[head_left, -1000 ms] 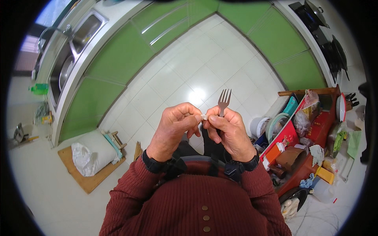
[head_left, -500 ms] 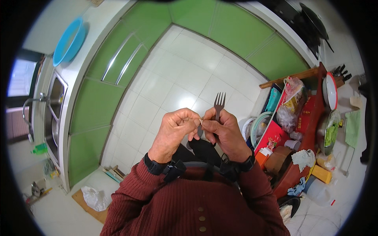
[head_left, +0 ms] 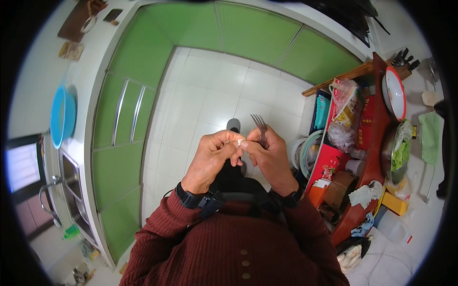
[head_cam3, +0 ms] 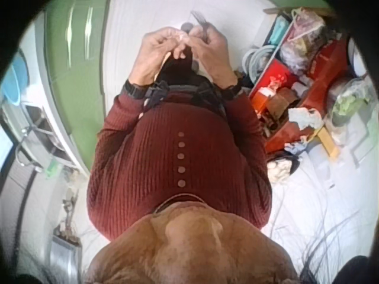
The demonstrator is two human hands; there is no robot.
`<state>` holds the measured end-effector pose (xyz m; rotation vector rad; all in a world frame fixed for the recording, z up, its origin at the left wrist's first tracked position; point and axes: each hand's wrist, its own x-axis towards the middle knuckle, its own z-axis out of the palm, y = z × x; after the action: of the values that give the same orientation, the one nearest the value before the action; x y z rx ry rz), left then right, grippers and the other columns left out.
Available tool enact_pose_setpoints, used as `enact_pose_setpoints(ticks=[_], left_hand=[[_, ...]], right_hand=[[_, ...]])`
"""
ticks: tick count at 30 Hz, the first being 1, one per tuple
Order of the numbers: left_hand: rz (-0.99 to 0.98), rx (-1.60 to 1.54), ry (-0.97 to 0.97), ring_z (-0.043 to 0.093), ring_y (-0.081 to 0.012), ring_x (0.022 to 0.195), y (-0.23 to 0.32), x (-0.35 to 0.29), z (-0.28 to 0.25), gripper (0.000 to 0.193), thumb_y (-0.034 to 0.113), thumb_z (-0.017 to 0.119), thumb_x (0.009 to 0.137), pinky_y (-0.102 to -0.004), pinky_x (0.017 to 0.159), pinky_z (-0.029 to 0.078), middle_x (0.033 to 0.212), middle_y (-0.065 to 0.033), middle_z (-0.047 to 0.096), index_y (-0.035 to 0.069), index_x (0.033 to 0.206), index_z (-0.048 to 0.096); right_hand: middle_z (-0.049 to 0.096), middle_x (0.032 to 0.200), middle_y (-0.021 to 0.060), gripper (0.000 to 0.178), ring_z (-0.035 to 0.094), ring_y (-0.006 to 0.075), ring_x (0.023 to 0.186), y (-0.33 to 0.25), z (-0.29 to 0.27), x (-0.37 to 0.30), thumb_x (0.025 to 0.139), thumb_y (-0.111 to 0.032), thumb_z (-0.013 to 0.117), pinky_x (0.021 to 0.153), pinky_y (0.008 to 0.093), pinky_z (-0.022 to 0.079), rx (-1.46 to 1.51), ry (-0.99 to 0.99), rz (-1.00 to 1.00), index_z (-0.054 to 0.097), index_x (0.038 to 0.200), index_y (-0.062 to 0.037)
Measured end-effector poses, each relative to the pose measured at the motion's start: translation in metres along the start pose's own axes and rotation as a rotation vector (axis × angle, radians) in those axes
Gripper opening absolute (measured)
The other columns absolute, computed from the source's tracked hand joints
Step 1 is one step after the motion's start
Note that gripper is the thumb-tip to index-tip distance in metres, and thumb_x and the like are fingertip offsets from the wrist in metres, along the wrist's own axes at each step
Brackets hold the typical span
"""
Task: The person folds a pair of black trousers on a sofa, then moves to the kitchen. They wash noodles in a blue basin, transfer them to a red-rimmed bowl, and drain the water into the sink.
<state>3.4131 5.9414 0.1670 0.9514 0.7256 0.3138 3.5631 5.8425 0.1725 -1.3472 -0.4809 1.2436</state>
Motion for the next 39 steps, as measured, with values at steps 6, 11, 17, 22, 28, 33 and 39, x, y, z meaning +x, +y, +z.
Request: enact_pose_setpoints(ticks=[6,11,17,22,28,33,39], left_hand=[[-0.015,-0.093,-0.056,0.065,-0.0159,0.070,0.042,0.074,-0.012,0.016,0.005,0.061,0.106,-0.0348,0.075,0.061,0.086,-0.0094,0.071,-0.005,0.112,0.072],[-0.024,-0.113,0.028,0.066,-0.0174,0.070,0.080,0.121,-0.031,0.017,0.008,0.063,0.105,-0.0336,0.073,0.060,0.085,-0.0102,0.071,-0.007,0.110,0.071],[0.320,0.002,-0.022,0.063,-0.0192,0.064,0.169,0.156,-0.035,0.014,0.005,0.064,0.102,-0.0373,0.069,0.059,0.080,-0.0132,0.068,-0.007,0.095,0.067],[0.829,0.118,-0.312,0.066,-0.0272,0.048,0.247,0.156,0.010,0.030,0.013,0.072,0.097,-0.0454,0.051,0.062,0.062,-0.0162,0.065,-0.006,0.075,0.067],[1.088,0.050,-0.701,0.060,-0.0203,0.055,0.283,0.164,0.100,0.016,0.010,0.078,0.092,-0.0433,0.061,0.059,0.071,-0.0112,0.060,-0.002,0.086,0.069],[1.210,0.049,-0.663,0.065,-0.0229,0.058,0.298,0.183,0.144,0.012,-0.005,0.079,0.079,-0.0474,0.062,0.062,0.077,-0.0127,0.067,-0.001,0.080,0.068],[1.300,0.301,-0.530,0.059,-0.0183,0.055,0.308,0.203,0.207,0.020,-0.010,0.073,0.063,-0.0430,0.060,0.065,0.075,-0.0052,0.059,0.002,0.065,0.057]], right_hand=[[0.066,0.078,0.0034,0.017,0.055,0.0070,0.060,-0.034,-0.005,0.072,0.101,-0.008,0.069,0.055,0.0247,0.045,-0.056,0.062,-0.077,0.053,0.095,-0.0067],[0.064,0.080,0.0031,0.011,0.057,0.0096,0.062,-0.053,-0.011,0.133,0.102,-0.010,0.066,0.057,0.0258,0.047,-0.044,0.005,-0.001,0.058,0.103,-0.0042],[0.066,0.101,0.0067,0.021,0.062,0.0120,0.074,-0.048,-0.043,0.189,0.104,-0.009,0.057,0.059,0.0254,0.045,0.199,0.094,0.127,0.060,0.125,-0.0044],[0.064,0.100,0.0082,0.023,0.061,0.0137,0.073,-0.055,-0.105,0.202,0.107,-0.012,0.056,0.058,0.0262,0.044,0.273,0.331,0.045,0.058,0.128,-0.0036],[0.064,0.097,0.0082,0.023,0.061,0.0139,0.073,-0.066,-0.169,0.209,0.107,-0.012,0.057,0.057,0.0272,0.044,0.340,0.377,0.005,0.058,0.128,-0.0038],[0.064,0.097,0.0079,0.021,0.061,0.0142,0.071,-0.086,-0.224,0.227,0.107,-0.014,0.058,0.058,0.0280,0.045,0.381,0.407,-0.027,0.061,0.125,-0.0043],[0.063,0.096,0.0068,0.014,0.061,0.0151,0.071,-0.133,-0.298,0.245,0.109,-0.014,0.056,0.058,0.0289,0.046,0.388,0.435,-0.205,0.061,0.118,-0.0050]])
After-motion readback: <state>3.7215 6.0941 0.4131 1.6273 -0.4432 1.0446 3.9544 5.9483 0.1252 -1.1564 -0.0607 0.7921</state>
